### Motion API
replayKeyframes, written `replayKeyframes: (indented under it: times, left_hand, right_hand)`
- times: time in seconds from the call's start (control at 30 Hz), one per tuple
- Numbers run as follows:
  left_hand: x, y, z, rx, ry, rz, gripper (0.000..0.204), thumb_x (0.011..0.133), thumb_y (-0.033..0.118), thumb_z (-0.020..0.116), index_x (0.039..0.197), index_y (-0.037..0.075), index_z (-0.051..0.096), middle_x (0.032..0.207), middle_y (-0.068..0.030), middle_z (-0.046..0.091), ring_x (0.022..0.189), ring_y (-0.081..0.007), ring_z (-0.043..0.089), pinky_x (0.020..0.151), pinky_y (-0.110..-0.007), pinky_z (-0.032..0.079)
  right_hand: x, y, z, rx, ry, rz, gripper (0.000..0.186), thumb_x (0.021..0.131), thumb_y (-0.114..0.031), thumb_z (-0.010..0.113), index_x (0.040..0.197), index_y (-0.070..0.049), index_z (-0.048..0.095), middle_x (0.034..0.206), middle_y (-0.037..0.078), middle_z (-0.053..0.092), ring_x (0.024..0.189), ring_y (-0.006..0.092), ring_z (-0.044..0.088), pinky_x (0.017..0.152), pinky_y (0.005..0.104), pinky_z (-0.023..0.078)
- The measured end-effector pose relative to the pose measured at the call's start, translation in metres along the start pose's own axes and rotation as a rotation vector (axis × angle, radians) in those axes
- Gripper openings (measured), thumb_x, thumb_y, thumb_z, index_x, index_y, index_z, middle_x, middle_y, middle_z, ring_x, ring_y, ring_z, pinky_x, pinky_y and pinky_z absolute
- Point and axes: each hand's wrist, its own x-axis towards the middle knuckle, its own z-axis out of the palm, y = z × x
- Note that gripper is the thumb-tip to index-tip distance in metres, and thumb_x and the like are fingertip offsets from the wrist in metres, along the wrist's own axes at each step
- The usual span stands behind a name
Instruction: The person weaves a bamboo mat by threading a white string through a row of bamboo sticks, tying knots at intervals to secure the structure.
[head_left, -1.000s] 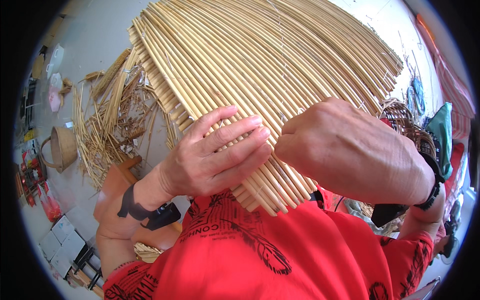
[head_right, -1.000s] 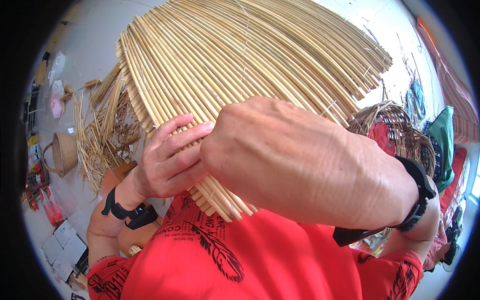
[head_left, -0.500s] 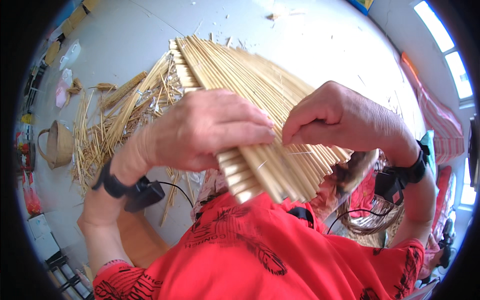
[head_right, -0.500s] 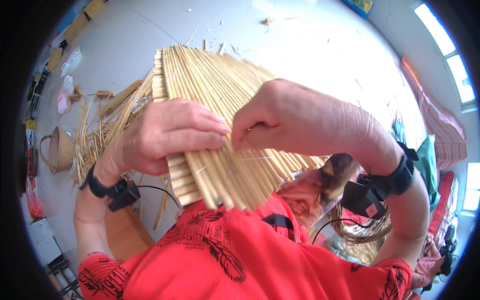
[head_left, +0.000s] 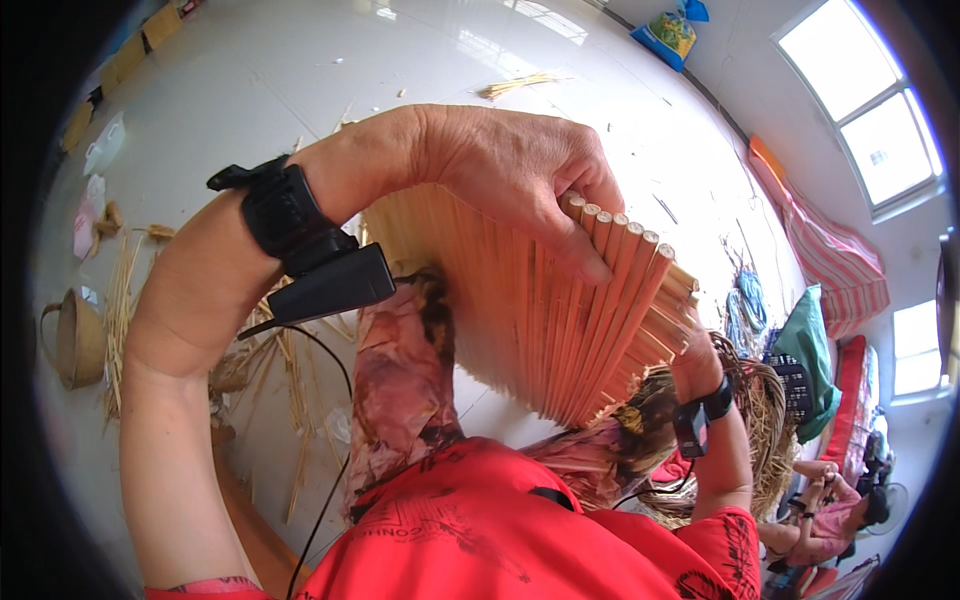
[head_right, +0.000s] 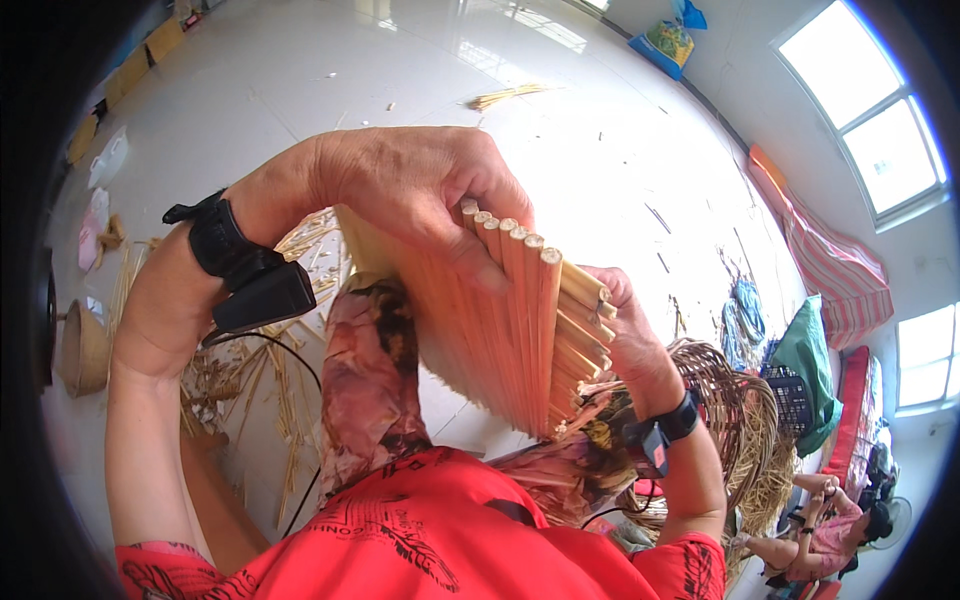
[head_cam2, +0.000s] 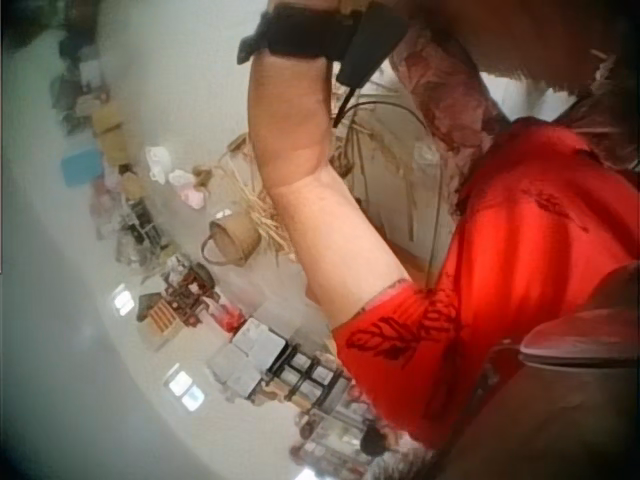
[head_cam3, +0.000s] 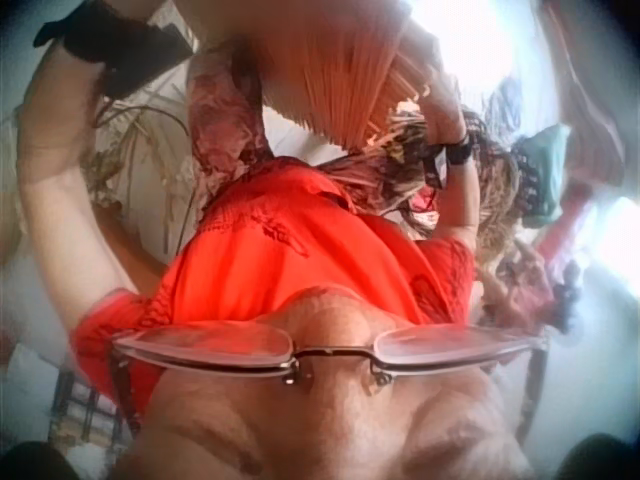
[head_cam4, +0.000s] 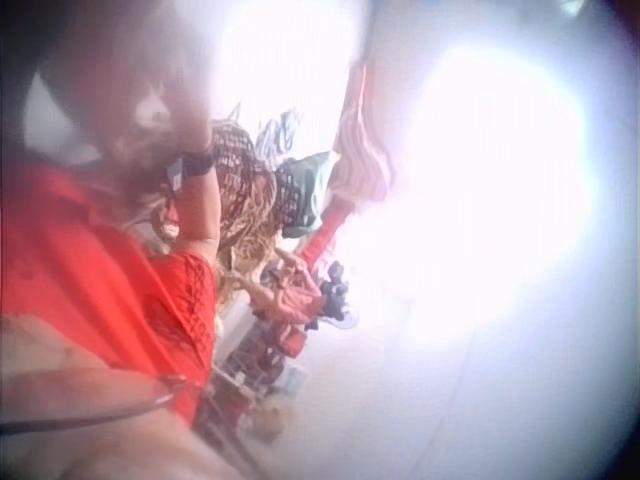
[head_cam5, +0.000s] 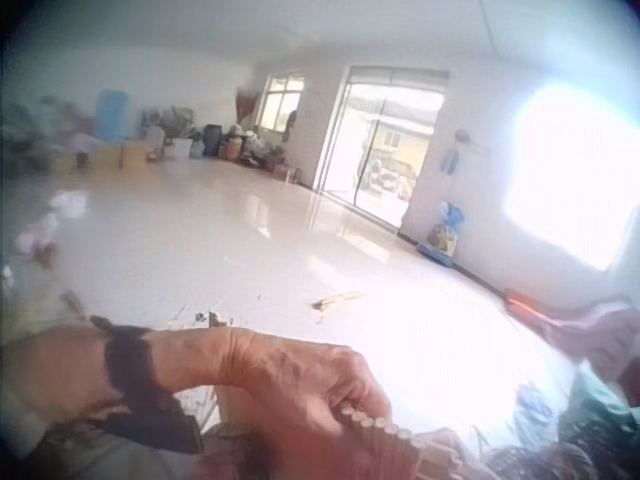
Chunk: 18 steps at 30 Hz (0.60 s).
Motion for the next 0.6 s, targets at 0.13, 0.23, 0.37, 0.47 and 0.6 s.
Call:
replayKeyframes:
  times: [0.13,0.23,0.37,0.47,0.6]
  left_hand:
    - [0.037,-0.028,-0.009,-0.064,-0.032,0.013,0.026,0.081,0.02,0.077,0.099,0.0,0.072,0.079,-0.0042,0.071,0.071,-0.0067,0.061,0.065,-0.027,0.049]
    - [0.059,-0.048,-0.012,-0.01,-0.032,0.005,0.029,0.081,0.025,0.077,0.096,0.001,0.073,0.075,-0.0041,0.071,0.069,-0.0067,0.061,0.063,-0.026,0.049]
    - [0.084,-0.065,-0.012,-0.091,-0.006,-0.007,0.035,0.08,0.033,0.077,0.094,0.001,0.074,0.073,-0.0036,0.071,0.067,-0.0067,0.061,0.062,-0.026,0.048]
    - [0.098,-0.079,-0.011,-0.099,-0.003,-0.005,0.036,0.08,0.034,0.077,0.093,0.0,0.074,0.072,-0.003,0.07,0.066,-0.0071,0.061,0.061,-0.026,0.048]
    - [0.106,-0.086,-0.007,-0.123,0.001,0.009,0.035,0.081,0.033,0.077,0.089,-0.001,0.074,0.065,-0.0023,0.066,0.06,-0.0068,0.055,0.056,-0.027,0.044]
  right_hand:
    - [-0.006,0.021,-0.06,0.08,0.062,0.02,0.025,0.088,-0.021,0.071,0.105,-0.002,0.066,0.09,-0.001,0.066,0.078,0.0061,0.061,0.07,0.0225,0.052]
    - [0.001,0.04,-0.096,0.137,0.072,0.042,0.029,0.086,-0.023,0.073,0.106,-0.004,0.064,0.093,0.0,0.065,0.082,0.0071,0.061,0.072,0.0235,0.052]
    - [0.009,0.056,-0.129,0.169,0.087,0.059,0.035,0.083,-0.025,0.076,0.109,-0.005,0.062,0.097,0.001,0.064,0.086,0.0084,0.061,0.075,0.0249,0.052]
    - [0.011,0.062,-0.146,0.189,0.098,0.068,0.04,0.08,-0.026,0.078,0.11,-0.006,0.06,0.1,0.002,0.063,0.089,0.0093,0.06,0.077,0.026,0.052]
    - [0.011,0.071,-0.159,0.211,0.102,0.078,0.047,0.077,-0.028,0.081,0.112,-0.008,0.057,0.104,0.002,0.062,0.093,0.0106,0.06,0.08,0.0274,0.052]
